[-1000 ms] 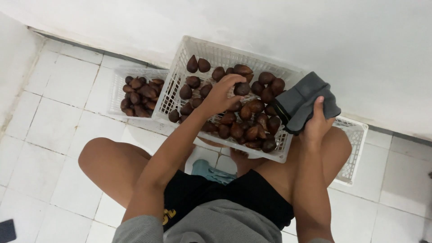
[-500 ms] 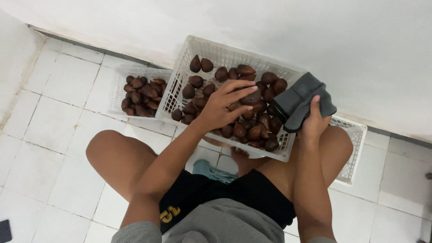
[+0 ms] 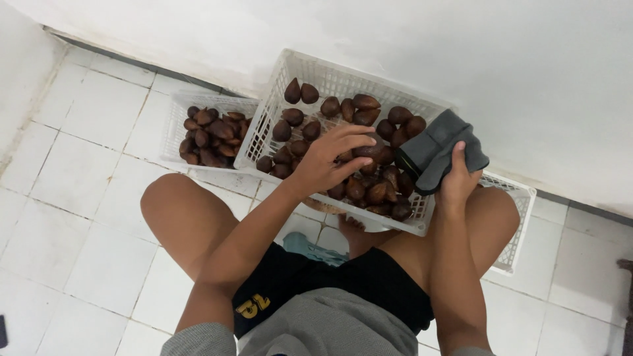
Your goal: Cleaning salak fruits by picking them up individually and wiping them with a cloth before placing them in a crate.
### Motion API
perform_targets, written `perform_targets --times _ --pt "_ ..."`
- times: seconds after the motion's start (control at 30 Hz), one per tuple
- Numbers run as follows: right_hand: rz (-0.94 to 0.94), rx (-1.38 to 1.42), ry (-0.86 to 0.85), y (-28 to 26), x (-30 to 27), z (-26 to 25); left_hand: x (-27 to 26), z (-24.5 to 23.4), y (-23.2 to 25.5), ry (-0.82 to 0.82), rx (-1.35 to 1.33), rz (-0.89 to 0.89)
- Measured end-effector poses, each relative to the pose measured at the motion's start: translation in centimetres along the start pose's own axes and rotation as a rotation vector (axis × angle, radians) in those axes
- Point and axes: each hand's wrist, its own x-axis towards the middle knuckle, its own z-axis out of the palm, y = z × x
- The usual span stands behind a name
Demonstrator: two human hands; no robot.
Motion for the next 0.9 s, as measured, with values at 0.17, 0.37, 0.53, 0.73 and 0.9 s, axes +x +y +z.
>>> perform_targets --times 0.17,0.37,0.53,0.73,0.9 --pt "-0.012 -0.01 0.024 1.4 0.3 -0.5 0.0 -0.3 0.6 -0.011 0.003 -0.005" --pt "0.026 -0.056 -0.029 0.1 -0.4 -0.1 -0.6 -0.1 0.3 -0.009 0.018 -0.009" --pt "0.031 -0.122 -0.016 -0.2 -0.7 0.2 -1.9 0.4 -0.3 0.0 0.052 -0.022" --pt "0.023 -0.174 -0.042 -0.7 -1.3 0.7 -2.7 0.6 -1.3 0.011 0.07 -0.016" --pt "0.035 -0.161 -0.023 -0.5 -1.2 0.6 -3.3 0.9 -1.7 0.044 0.018 -0.097"
